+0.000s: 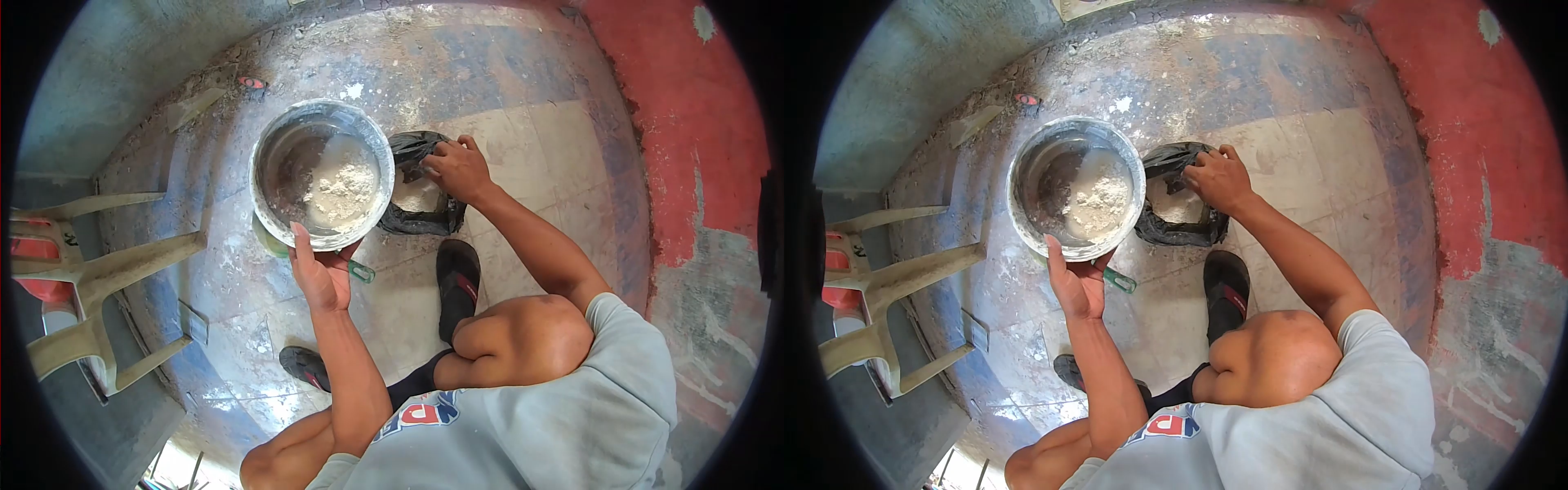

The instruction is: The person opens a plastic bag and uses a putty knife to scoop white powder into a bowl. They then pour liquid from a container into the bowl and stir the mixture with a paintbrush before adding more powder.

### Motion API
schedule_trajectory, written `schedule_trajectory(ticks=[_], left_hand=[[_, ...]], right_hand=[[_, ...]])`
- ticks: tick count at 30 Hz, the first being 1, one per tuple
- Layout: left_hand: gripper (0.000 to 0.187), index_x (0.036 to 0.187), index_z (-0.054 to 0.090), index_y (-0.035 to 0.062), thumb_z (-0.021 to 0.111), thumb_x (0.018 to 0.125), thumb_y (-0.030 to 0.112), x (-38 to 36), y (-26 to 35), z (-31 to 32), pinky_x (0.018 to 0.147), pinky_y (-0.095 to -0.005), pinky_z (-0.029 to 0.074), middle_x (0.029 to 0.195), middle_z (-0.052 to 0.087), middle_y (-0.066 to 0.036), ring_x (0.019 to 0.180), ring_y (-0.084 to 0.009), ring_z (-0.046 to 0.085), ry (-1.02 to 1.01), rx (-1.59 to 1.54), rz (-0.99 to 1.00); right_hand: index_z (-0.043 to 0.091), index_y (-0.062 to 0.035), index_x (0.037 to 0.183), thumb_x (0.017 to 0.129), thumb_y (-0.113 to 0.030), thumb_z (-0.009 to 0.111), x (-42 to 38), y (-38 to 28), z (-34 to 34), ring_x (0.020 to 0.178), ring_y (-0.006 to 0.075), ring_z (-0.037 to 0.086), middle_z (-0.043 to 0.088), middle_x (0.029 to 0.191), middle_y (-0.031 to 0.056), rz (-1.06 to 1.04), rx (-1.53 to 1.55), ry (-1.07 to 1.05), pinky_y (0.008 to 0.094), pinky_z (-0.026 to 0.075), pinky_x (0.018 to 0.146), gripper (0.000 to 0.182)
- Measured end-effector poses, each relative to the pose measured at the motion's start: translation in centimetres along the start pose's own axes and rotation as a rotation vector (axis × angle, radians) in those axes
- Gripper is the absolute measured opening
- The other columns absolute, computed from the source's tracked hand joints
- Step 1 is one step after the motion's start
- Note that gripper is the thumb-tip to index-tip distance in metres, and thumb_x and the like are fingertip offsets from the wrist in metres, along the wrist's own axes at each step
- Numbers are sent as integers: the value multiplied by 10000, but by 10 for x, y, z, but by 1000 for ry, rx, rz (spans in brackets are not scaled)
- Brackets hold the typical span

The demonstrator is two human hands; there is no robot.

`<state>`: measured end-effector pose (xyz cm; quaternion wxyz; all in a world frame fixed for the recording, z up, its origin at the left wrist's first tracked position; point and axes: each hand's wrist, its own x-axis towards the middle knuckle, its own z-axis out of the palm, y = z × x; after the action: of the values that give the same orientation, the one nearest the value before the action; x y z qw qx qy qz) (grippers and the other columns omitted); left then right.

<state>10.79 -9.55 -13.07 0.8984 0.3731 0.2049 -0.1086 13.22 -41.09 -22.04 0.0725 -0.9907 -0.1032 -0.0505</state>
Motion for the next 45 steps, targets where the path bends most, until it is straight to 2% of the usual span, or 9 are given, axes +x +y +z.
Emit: schedule_trajectory(ticks=[5, 9, 11, 18, 22, 29, 33, 38, 45], left_hand=[[667, 1592, 392, 39, 500, 1125, 502, -2, 0, 4, 1046, -544, 609, 1533, 564, -192, 1334, -356, 636, -23, 88, -16], [664, 1592, 392, 38, 499, 1126, 498, -1, -1, 3, 1048, -545, 606, 1533, 566, -188, 1336, -356, 634, -27, 94, -12], [575, 1549, 422, 63, 576, 1113, 406, 0, -2, 3, 940, -556, 664, 1476, 599, -181, 1253, -352, 685, -6, -12, -21], [567, 1557, 407, 89, 576, 1114, 400, -1, -2, 2, 953, -560, 657, 1489, 589, -162, 1273, -340, 674, 11, -12, -27], [540, 1568, 400, 119, 564, 1122, 377, 0, -2, 5, 954, -553, 656, 1486, 591, -147, 1273, -330, 674, 6, -31, -21], [572, 1573, 404, 98, 572, 1117, 398, -3, 2, 10, 963, -543, 656, 1490, 595, -158, 1271, -337, 679, -18, 38, -20], [564, 1576, 398, 101, 562, 1121, 393, -4, 0, 9, 957, -536, 660, 1488, 596, -157, 1274, -336, 679, -22, 34, -38], [533, 1570, 406, 105, 531, 1134, 384, -7, -1, 16, 919, -509, 679, 1462, 617, -154, 1257, -318, 691, -29, 62, -57], [536, 1577, 397, 109, 530, 1135, 381, -8, -3, 16, 909, -500, 682, 1455, 620, -149, 1242, -304, 699, -55, 62, -81]], right_hand=[[781, -262, 993, 874, -318, 785, -5, -5, 5, 990, 214, 677, 675, 941, 20, -27, 63, -142, 434, 413, 1030, 132], [796, -279, 1046, 859, -348, 802, -8, -10, 2, 1017, 213, 684, 688, 949, 16, -6, 132, -307, 445, 396, 1044, 199], [797, -278, 1057, 855, -354, 806, -8, -8, -7, 1026, 215, 688, 698, 955, 17, 23, 175, -326, 451, 397, 1044, 216], [825, -261, 1076, 851, -364, 839, 0, 15, -71, 1002, 219, 693, 741, 985, 14, 47, 256, -428, 437, 390, 1006, 248], [824, -83, 1006, 778, -124, 906, 12, 37, -123, 810, 303, 733, 777, 923, 94, -94, 475, -244, 374, 569, 743, 246], [814, -87, 1041, 802, -122, 893, 47, 4, -205, 787, 299, 714, 755, 904, 108, -36, 395, -147, 382, 561, 697, 254], [813, -109, 1054, 810, -162, 892, 63, -19, -205, 807, 308, 709, 749, 902, 98, -75, 343, -115, 394, 554, 768, 262], [812, -188, 1101, 850, -267, 862, 74, -40, -190, 934, 271, 712, 753, 970, 34, -100, 213, 4, 420, 466, 983, 268], [812, -205, 1104, 875, -292, 843, 79, -51, -187, 945, 242, 705, 752, 1004, 14, -108, 160, 40, 408, 461, 985, 248]])
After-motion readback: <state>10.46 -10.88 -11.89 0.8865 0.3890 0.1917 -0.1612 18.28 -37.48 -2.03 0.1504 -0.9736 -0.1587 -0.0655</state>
